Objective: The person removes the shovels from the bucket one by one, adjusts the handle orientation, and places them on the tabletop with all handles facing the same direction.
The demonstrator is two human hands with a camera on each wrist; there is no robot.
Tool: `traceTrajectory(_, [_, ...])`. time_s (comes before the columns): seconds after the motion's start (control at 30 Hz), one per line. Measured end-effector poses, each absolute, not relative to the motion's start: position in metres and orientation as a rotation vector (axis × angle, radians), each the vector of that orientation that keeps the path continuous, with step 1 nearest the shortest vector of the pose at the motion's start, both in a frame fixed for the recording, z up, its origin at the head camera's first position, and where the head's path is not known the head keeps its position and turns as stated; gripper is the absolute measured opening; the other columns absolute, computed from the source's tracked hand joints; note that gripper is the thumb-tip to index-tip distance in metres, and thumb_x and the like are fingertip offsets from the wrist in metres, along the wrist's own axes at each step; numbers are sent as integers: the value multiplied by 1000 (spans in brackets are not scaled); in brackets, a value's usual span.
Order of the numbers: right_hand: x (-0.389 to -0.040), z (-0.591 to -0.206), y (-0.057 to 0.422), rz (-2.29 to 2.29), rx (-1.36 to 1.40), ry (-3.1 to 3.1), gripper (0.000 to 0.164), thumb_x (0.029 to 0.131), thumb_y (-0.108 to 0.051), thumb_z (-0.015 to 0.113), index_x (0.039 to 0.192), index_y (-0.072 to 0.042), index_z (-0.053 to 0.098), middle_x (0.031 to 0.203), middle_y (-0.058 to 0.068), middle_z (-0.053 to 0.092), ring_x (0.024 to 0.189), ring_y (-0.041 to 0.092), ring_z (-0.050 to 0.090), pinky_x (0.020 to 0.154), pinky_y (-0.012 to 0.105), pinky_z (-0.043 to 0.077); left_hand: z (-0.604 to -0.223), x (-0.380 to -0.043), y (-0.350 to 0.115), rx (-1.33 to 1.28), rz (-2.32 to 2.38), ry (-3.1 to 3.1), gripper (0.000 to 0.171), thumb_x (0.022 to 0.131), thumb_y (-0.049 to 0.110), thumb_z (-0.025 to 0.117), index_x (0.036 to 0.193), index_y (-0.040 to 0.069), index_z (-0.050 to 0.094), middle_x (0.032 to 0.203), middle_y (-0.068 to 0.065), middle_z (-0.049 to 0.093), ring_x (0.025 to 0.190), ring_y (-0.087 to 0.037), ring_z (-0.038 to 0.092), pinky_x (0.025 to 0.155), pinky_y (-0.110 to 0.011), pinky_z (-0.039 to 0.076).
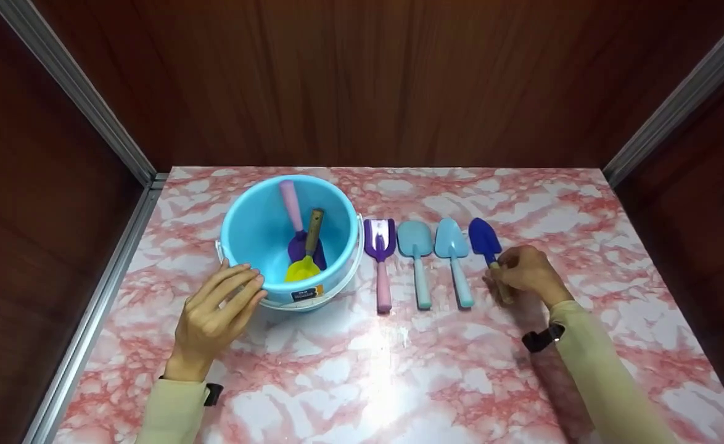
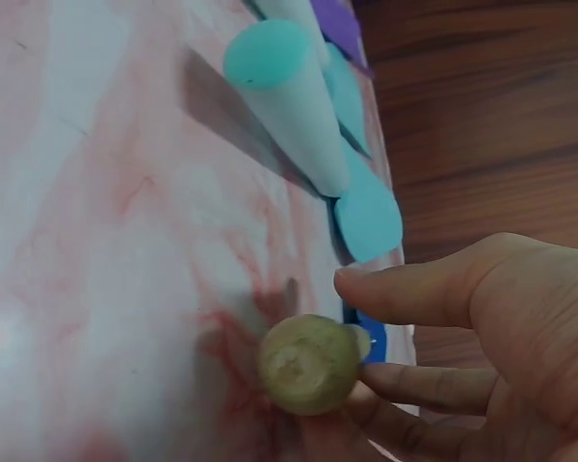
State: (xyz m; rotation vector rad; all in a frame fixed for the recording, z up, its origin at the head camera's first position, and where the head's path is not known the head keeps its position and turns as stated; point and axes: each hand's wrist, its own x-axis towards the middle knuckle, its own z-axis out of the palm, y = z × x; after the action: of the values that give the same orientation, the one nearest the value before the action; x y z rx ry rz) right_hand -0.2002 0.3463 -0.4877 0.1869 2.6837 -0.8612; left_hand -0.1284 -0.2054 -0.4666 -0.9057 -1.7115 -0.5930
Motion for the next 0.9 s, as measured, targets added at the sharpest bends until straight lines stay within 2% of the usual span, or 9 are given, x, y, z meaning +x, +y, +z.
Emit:
traceTrajectory(0.17, [-204, -477, 340, -842, 183, 2672, 63, 96, -38, 76, 139, 6, 61, 129, 27, 67, 115, 38, 65, 103, 56, 58, -466, -129, -205, -907, -601, -1712, 21, 103, 18, 75, 104, -1, 84, 99, -18, 80, 90, -38, 77, 104, -51, 62])
traceTrajectory(0.3, [-209, -466, 331, -854, 138, 2684, 68, 96, -41, 78, 142, 6, 60, 134, 28, 65, 121, 41, 63, 106, 60, 56, -466, -128, -205, -906, -603, -1711, 21, 103, 17, 75, 102, -2, 84, 99, -18, 80, 90, -38, 77, 104, -49, 62])
traceTrajectory(0.57, [-221, -437, 299, -880, -39, 2775, 57, 96, -34, 80, 136, 6, 66, 131, 27, 69, 120, 41, 66, 106, 60, 58, -466, -129, -205, -909, -595, -1708, 22, 103, 18, 75, 101, -2, 83, 99, -18, 80, 90, -39, 77, 103, -49, 63])
traceTrajectory(0.77, [-229, -407, 267, -859, -138, 2828, 53, 97, -32, 80, 137, -1, 67, 125, 22, 72, 109, 37, 72, 92, 54, 64, -465, -130, -204, -912, -594, -1705, 21, 102, 17, 75, 103, -2, 84, 99, -18, 80, 90, -39, 77, 102, -50, 63])
traceTrajectory(0.9, [-233, -388, 241, -867, -285, 2875, 45, 97, -26, 79, 133, -1, 70, 121, 22, 75, 109, 38, 74, 88, 53, 67, -466, -129, -205, -907, -591, -1705, 21, 102, 17, 75, 102, -2, 84, 99, -18, 81, 90, -38, 77, 103, -50, 62])
